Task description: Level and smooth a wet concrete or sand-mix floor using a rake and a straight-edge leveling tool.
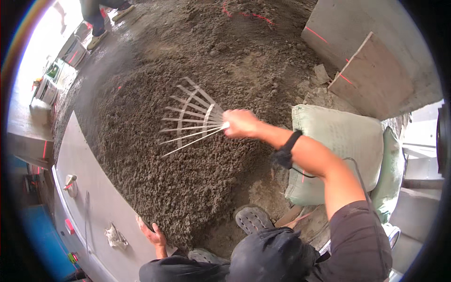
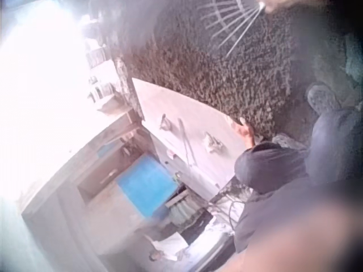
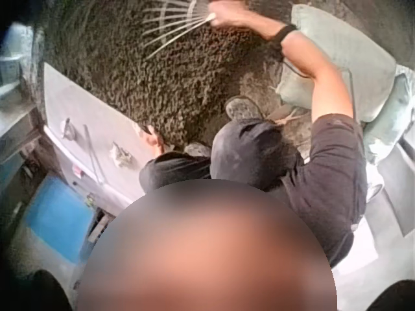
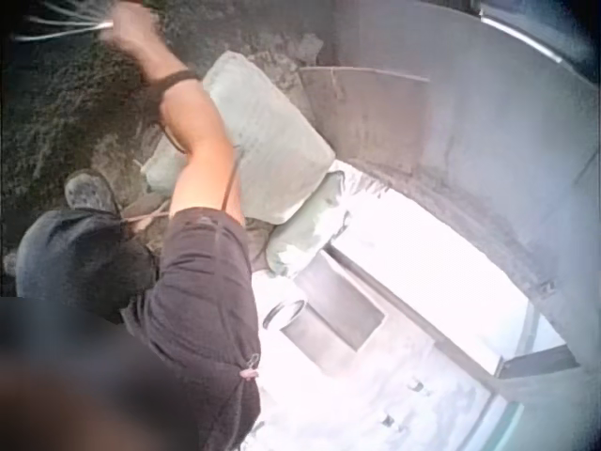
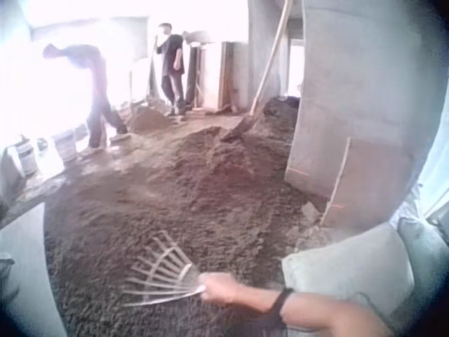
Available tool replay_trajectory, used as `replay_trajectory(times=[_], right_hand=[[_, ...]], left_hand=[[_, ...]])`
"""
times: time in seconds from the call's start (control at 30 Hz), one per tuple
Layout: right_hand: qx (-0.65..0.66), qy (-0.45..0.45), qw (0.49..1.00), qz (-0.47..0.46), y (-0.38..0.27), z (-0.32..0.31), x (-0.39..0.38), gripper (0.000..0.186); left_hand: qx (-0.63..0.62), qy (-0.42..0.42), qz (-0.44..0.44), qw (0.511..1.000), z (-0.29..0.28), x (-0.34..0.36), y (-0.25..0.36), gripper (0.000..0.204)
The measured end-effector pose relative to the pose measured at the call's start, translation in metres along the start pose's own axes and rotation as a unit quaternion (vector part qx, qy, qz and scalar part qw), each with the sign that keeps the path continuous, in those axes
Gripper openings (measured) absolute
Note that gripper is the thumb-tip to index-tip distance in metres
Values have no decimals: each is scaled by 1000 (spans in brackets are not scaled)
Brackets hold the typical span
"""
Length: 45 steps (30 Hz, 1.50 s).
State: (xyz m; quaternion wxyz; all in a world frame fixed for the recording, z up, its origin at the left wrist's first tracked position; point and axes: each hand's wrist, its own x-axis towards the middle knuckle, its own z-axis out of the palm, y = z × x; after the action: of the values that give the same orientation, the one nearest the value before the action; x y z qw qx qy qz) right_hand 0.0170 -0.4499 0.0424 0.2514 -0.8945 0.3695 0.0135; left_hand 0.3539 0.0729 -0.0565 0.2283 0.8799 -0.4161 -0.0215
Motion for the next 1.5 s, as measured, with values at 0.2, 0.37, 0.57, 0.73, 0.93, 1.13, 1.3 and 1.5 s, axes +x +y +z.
replay_trajectory(times=[0.2, 0.37, 0.57, 0.73, 0.93, 1.13, 1.3, 1.5], right_hand=[[-115, 29, 987, 112, 118, -56, -104, 28], [-86, 38, 986, 138, 145, -67, -167, 24], [333, -44, 909, 246, -47, -58, -99, 19], [455, -67, 882, 107, -145, 22, 24, 29], [434, -84, 884, 155, -228, 105, 125, 30], [470, -77, 864, 163, -284, 113, 199, 32], [495, 10, 863, 106, -327, 130, 292, 35], [501, -2, 860, 92, -376, 89, 437, 33]], left_hand=[[1, -8, -45, 999, -6, 6, 3, 69], [-10, 0, -151, 988, 10, 24, 14, 72], [-59, -3, -44, 997, -8, 60, 2, 76], [24, 74, -148, 986, -14, 125, -78, 74], [70, 109, -141, 981, -9, 213, -145, 68], [136, 132, -190, 963, -15, 316, -174, 62], [100, 147, -151, 972, -6, 321, -170, 58], [132, 153, -185, 962, -23, 314, -169, 59]])
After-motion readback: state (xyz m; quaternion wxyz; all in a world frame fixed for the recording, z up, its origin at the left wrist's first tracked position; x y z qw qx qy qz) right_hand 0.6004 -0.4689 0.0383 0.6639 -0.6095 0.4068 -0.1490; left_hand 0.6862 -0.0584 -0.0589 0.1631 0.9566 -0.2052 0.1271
